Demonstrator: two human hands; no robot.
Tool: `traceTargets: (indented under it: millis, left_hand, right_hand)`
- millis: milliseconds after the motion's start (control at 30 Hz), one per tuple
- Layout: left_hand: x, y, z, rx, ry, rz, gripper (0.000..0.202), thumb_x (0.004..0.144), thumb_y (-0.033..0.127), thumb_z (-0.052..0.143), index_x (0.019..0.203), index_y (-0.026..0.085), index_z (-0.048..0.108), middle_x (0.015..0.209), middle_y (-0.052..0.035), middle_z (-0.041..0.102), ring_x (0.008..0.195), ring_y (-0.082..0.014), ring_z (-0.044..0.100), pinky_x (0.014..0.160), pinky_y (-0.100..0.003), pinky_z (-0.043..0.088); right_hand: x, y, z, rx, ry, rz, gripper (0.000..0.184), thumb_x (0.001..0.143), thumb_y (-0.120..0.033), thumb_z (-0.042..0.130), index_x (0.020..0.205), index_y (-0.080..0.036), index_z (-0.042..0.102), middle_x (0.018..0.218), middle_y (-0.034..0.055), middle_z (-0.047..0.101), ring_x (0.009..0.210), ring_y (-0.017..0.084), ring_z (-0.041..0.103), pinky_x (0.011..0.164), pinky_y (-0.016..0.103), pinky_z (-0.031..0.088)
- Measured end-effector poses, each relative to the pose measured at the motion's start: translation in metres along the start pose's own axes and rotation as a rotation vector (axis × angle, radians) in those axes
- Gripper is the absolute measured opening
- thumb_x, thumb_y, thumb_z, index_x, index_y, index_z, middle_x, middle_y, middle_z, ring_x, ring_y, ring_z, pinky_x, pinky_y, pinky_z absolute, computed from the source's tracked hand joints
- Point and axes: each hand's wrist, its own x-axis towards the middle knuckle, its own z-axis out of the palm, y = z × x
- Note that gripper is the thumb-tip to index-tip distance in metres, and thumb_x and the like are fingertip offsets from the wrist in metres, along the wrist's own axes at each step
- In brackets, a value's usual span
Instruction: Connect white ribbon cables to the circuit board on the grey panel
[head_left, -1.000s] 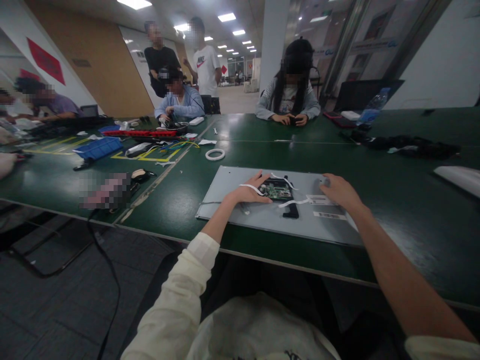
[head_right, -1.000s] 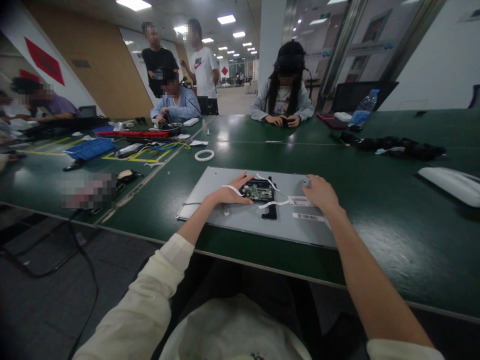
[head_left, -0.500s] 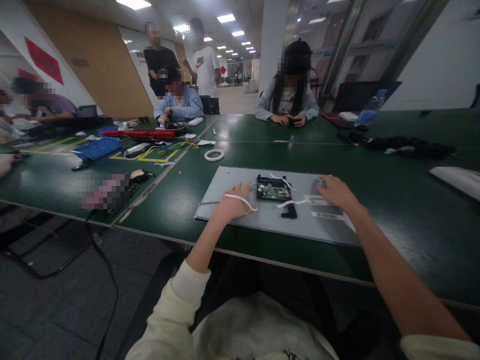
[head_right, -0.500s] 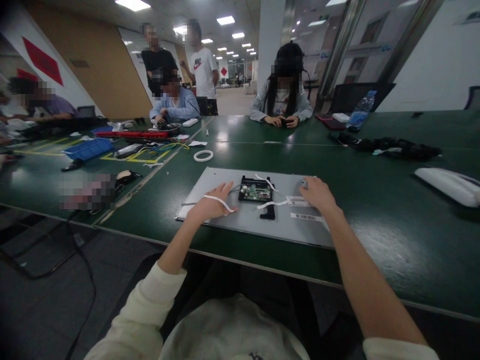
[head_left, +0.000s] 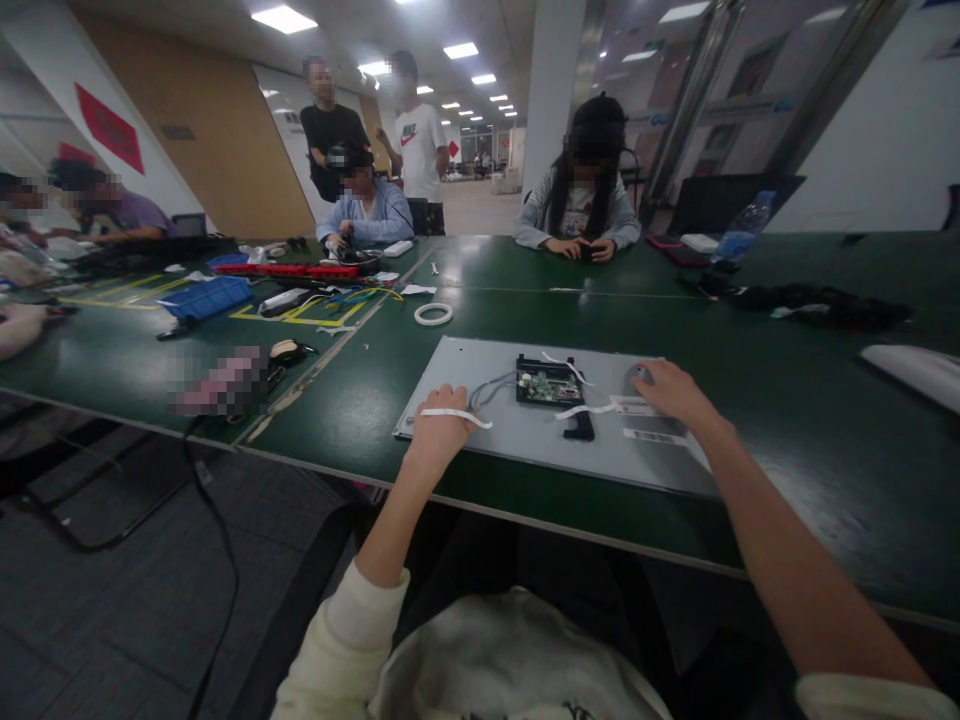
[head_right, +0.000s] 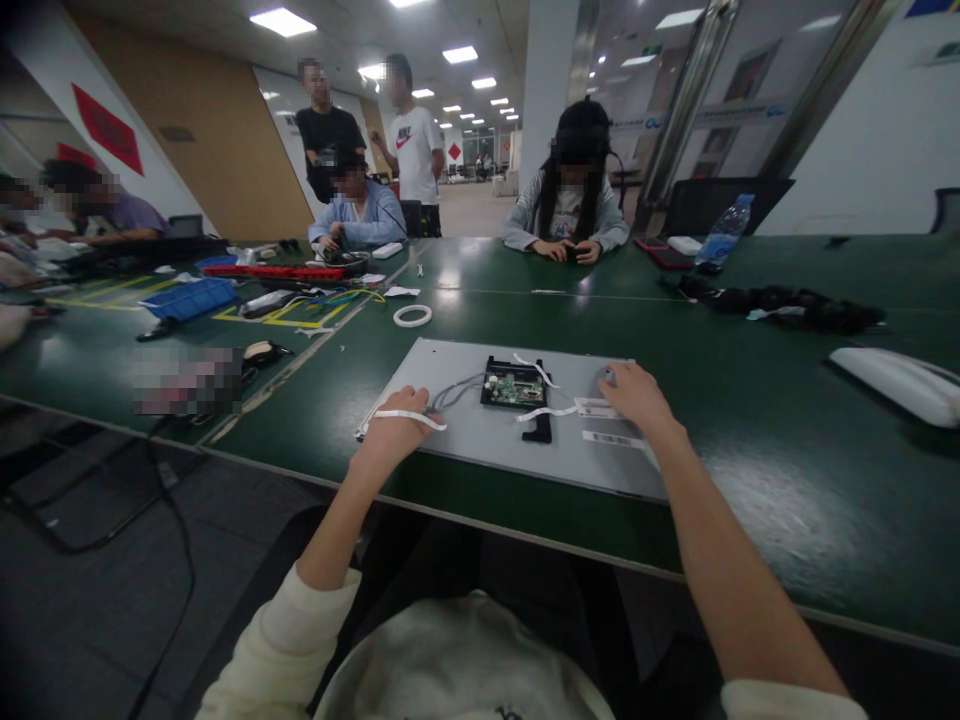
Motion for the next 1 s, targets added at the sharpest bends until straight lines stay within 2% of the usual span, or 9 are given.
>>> traceTargets:
  millis: [133,333,400,500,600,733,867,1000]
  left_hand:
    - [0.000,0.005,0.000,-0.013,0.002,0.028,0.021,0.088,0.030,0.043,0.099,0.017,0.055,0.101,-0.0097,0.057,0.094,-0.0227,0.056,0.079,-0.033,0.046]
    - [0.010,0.019,-0.009,0.010,0.061,0.031,0.031,0.087,0.041,0.045,0.102,0.015,0.054,0.101,-0.0114,0.057,0.095,-0.0263,0.056,0.080,-0.037,0.046]
    - [0.022,0.027,-0.013,-0.024,0.103,0.093,0.036,0.088,0.043,0.042,0.109,0.016,0.052,0.106,-0.0116,0.056,0.099,-0.0263,0.055,0.083,-0.038,0.045]
    - [0.050,0.041,-0.015,-0.120,0.104,0.265,0.049,0.085,0.045,0.047,0.125,0.018,0.043,0.121,-0.0125,0.051,0.109,-0.0268,0.051,0.090,-0.039,0.043]
    - [0.082,0.053,-0.009,-0.213,0.039,0.446,0.065,0.082,0.052,0.049,0.135,0.017,0.033,0.138,-0.0150,0.038,0.123,-0.0284,0.042,0.098,-0.040,0.038]
    - [0.110,0.057,0.007,-0.281,-0.092,0.535,0.086,0.074,0.067,0.050,0.140,0.017,0.025,0.145,-0.0163,0.028,0.133,-0.0307,0.028,0.104,-0.043,0.030]
    - [0.116,0.054,0.023,-0.315,-0.117,0.570,0.089,0.073,0.071,0.045,0.141,0.018,0.024,0.146,-0.0145,0.029,0.134,-0.0298,0.026,0.107,-0.043,0.026]
    - [0.116,0.055,0.029,-0.335,-0.158,0.566,0.086,0.075,0.070,0.043,0.142,0.019,0.022,0.146,-0.0123,0.030,0.135,-0.0278,0.024,0.109,-0.041,0.022]
  right_hand:
    - [0.000,0.001,0.000,0.013,0.017,-0.016,0.045,0.087,-0.031,0.042,0.121,-0.006,0.055,0.116,0.0184,0.058,0.112,0.028,0.052,0.094,0.036,0.039]
    - [0.001,0.001,-0.001,0.007,-0.003,-0.009,0.044,0.088,-0.032,0.041,0.121,-0.007,0.056,0.115,0.0195,0.058,0.110,0.028,0.053,0.092,0.038,0.041]
    - [0.001,0.000,-0.001,-0.003,-0.017,-0.007,0.045,0.088,-0.032,0.041,0.121,-0.007,0.056,0.115,0.0193,0.058,0.111,0.029,0.052,0.093,0.037,0.040]
    - [0.001,0.000,0.000,-0.009,-0.017,-0.005,0.045,0.088,-0.032,0.040,0.122,-0.007,0.055,0.117,0.0189,0.057,0.114,0.028,0.050,0.094,0.036,0.039]
    - [0.000,0.000,0.001,-0.014,-0.012,-0.010,0.045,0.089,-0.032,0.039,0.123,-0.007,0.054,0.119,0.0185,0.056,0.116,0.028,0.049,0.096,0.036,0.038]
    - [-0.001,-0.001,0.000,-0.012,-0.016,-0.003,0.045,0.090,-0.033,0.038,0.124,-0.007,0.052,0.119,0.0185,0.055,0.117,0.028,0.048,0.096,0.037,0.038]
    - [-0.001,-0.003,-0.003,-0.001,-0.030,0.005,0.045,0.090,-0.032,0.037,0.125,-0.008,0.052,0.120,0.0187,0.055,0.115,0.028,0.049,0.096,0.038,0.038]
    - [-0.002,-0.003,-0.004,0.006,-0.032,0.014,0.046,0.089,-0.033,0.038,0.126,-0.009,0.051,0.121,0.0189,0.054,0.115,0.027,0.049,0.096,0.038,0.038]
